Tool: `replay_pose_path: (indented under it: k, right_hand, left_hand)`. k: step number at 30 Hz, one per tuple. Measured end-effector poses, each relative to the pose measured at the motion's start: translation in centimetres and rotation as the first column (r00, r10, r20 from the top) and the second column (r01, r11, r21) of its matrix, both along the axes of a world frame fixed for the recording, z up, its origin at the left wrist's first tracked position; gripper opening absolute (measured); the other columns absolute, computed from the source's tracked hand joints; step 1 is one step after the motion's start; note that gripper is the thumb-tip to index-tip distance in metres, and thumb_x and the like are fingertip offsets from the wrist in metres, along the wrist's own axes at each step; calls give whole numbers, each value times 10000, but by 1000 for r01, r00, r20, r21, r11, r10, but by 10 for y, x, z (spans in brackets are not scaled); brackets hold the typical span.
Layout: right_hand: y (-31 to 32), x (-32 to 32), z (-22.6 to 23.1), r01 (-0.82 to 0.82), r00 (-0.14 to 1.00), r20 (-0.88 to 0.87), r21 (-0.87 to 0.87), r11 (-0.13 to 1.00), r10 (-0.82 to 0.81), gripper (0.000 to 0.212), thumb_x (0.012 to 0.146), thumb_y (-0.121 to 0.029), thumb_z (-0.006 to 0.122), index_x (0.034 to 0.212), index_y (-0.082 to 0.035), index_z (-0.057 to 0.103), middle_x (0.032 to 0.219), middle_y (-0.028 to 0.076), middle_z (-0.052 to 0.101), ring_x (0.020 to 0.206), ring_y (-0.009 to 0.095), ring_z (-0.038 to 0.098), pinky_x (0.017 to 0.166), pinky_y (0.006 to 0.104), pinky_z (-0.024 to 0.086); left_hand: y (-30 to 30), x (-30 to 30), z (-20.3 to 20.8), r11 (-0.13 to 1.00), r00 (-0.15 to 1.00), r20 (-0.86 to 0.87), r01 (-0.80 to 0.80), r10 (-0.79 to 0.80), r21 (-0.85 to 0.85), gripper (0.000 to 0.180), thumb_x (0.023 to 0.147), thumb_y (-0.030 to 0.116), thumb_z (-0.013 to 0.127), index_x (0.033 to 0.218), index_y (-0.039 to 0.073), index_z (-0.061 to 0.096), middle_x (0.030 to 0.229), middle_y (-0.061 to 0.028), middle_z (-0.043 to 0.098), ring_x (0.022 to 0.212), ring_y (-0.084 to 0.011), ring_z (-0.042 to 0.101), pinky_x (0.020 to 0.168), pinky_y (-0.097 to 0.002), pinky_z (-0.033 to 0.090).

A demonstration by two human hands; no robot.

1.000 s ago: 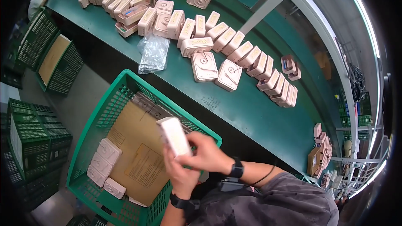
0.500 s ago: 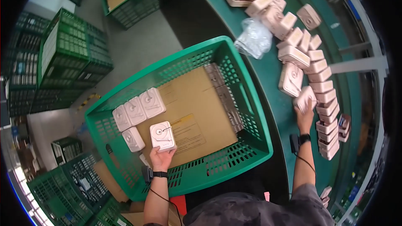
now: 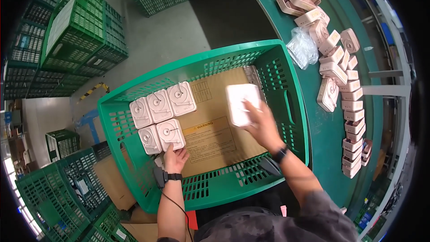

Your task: The person packs pink plastic housings into a green crate, places a cardboard divider on top, and then inserts white paper strips into more pink plastic housings.

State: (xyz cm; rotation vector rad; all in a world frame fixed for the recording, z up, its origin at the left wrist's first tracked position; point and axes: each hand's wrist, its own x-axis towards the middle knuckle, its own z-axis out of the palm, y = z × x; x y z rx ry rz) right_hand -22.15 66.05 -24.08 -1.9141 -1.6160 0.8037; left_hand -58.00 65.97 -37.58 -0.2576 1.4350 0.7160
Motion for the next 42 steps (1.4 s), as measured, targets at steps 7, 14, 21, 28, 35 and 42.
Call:
replay_pose_path:
  k: [7,14,21,28,35,42]
  right_hand:
    - [76,-44,-142,-13,991,136,-23,1000,16,765,729,-176,756,1424,-175,435,1304,342,454,1124,458,532,936,451,483]
    - [52,9,3,195,967,78,390,900,-243,562,774,-122,710,1293,-70,501,1250,236,528,1126,375,548,940,444,467]
    - [-49,226,56,622,297,585,481,618,-754,724,731,-353,780,1289,-3,479,1176,250,546,1061,387,552,937,445,455]
    - [-112,245,22,827,554,258,-66,558,-791,936,678,-422,793,1381,28,368,1287,272,479,1149,400,530,968,439,453]
    - [-73,112,111,486,873,-137,171,857,-468,944,664,-267,835,1399,39,326,1317,247,447,1219,370,474,1033,423,399]
    - [39,17,-63,289,956,89,-154,945,-278,988,649,-418,824,1385,35,346,1255,266,481,1170,410,468,1024,458,388]
  left_hand:
    - [-20,41,51,998,957,281,65,-70,28,359,954,325,553,1157,31,515,1156,-133,582,1109,-296,567,927,-442,477]
    - [-3,118,144,727,858,-231,512,-458,459,202,969,193,552,1095,36,556,1078,-87,630,1004,-196,615,839,-321,499]
    - [9,285,187,187,641,-427,667,-638,721,168,959,79,563,1117,22,560,1080,-76,626,969,-153,618,823,-255,493]
    - [-40,314,186,236,600,-328,671,-729,703,175,959,82,567,1116,4,566,1066,-83,644,935,-158,638,822,-265,503]
    - [-48,274,168,486,729,-215,616,-650,620,178,968,115,569,1104,1,574,1030,-97,666,894,-174,660,777,-273,522]
    - [-56,146,164,640,757,-431,650,-492,409,185,976,137,560,1106,6,565,1025,-116,666,880,-175,664,736,-258,529]
